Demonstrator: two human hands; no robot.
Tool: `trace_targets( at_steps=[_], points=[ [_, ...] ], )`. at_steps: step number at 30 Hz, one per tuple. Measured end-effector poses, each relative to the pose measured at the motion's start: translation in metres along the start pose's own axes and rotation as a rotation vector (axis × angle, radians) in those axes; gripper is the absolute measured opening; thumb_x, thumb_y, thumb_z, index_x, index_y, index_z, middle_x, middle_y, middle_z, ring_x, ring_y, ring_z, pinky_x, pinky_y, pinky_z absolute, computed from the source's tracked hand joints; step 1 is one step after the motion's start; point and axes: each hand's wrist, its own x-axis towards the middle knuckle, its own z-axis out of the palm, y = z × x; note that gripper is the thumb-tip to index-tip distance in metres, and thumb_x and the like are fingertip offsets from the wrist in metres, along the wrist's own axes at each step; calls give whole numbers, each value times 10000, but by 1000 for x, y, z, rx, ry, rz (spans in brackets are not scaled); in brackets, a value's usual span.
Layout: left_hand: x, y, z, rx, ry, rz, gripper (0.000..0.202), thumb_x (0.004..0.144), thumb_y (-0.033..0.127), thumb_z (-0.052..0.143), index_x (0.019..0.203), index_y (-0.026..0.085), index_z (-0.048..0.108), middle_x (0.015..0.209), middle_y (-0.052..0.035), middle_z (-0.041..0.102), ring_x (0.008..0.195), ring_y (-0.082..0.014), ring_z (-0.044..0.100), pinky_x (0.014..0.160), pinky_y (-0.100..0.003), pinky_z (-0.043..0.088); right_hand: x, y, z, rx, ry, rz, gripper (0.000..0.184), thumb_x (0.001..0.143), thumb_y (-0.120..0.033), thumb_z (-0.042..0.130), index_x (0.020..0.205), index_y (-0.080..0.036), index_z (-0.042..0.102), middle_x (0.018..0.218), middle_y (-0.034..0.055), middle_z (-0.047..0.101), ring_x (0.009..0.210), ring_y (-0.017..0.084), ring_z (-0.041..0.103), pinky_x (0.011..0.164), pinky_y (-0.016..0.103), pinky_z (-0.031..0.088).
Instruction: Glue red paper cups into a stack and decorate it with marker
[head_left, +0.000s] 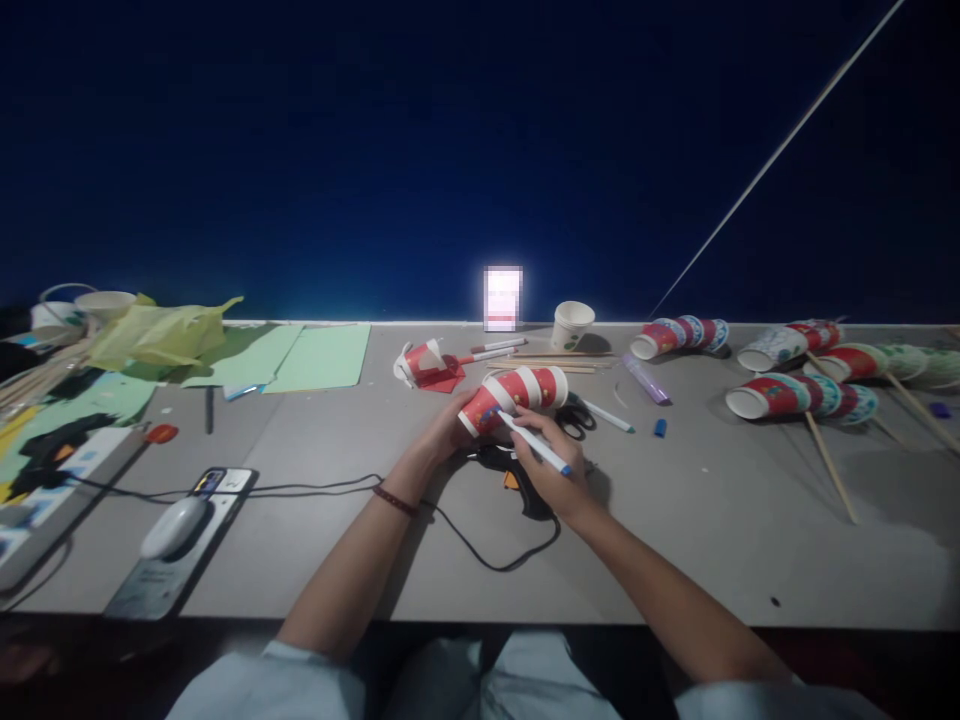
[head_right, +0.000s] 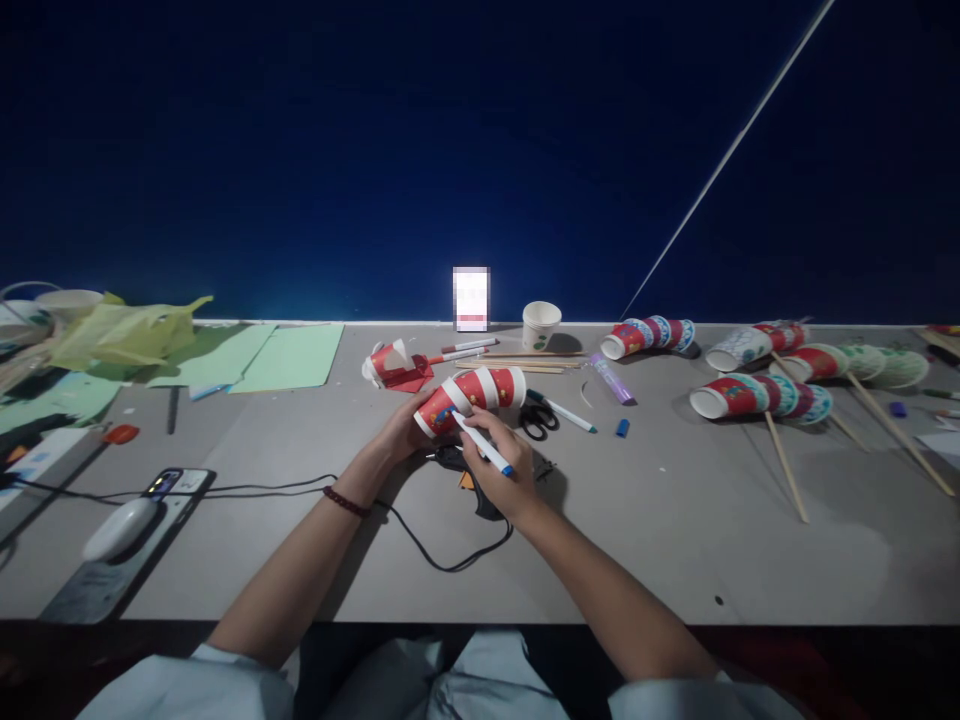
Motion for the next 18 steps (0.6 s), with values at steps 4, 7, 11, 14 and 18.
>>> trace_targets(
  at_steps=[4,7,11,14,18],
  points=[
    [3,-2,-3,-8,-42,9,348,888,418,596,957,101,721,736,-94,739,576,-194,678,532,-262,526,1,-2,-1,-11,-4,-5,126,870,-221,608,972,-228,683,1079,85,773,983,236,752,877,356,609],
    [5,-3,-5,-10,-49,10,356,874,429,612,940,95,717,736,-99,736,580,-196,676,532,-262,517,1,-2,-1,-7,5,9,116,871,-229,608,962,-226,680,1081,90,773,962,236,756,857,354,613],
    [5,-3,-4,7,-30,-4,361,892,430,576,932,103,723,684,-84,721,549,-188,654,504,-258,494,0,-2,-1,44,16,47,112,880,-231,602,970,-233,669,1098,82,769,956,231,756,859,359,613],
    [4,-2,-3,5,-45,4,343,897,402,566,946,106,732,692,-84,729,565,-192,661,521,-263,505,-1,0,-1,77,13,65,102,891,-240,601,973,-240,661,1101,75,767,958,223,753,852,354,612],
    [5,-2,-4,-15,-40,3,351,876,416,601,953,100,733,700,-88,731,554,-202,664,516,-273,503,-1,1,-1,101,12,75,104,892,-246,603,978,-234,662,1103,78,764,959,225,751,845,356,611]
  ],
)
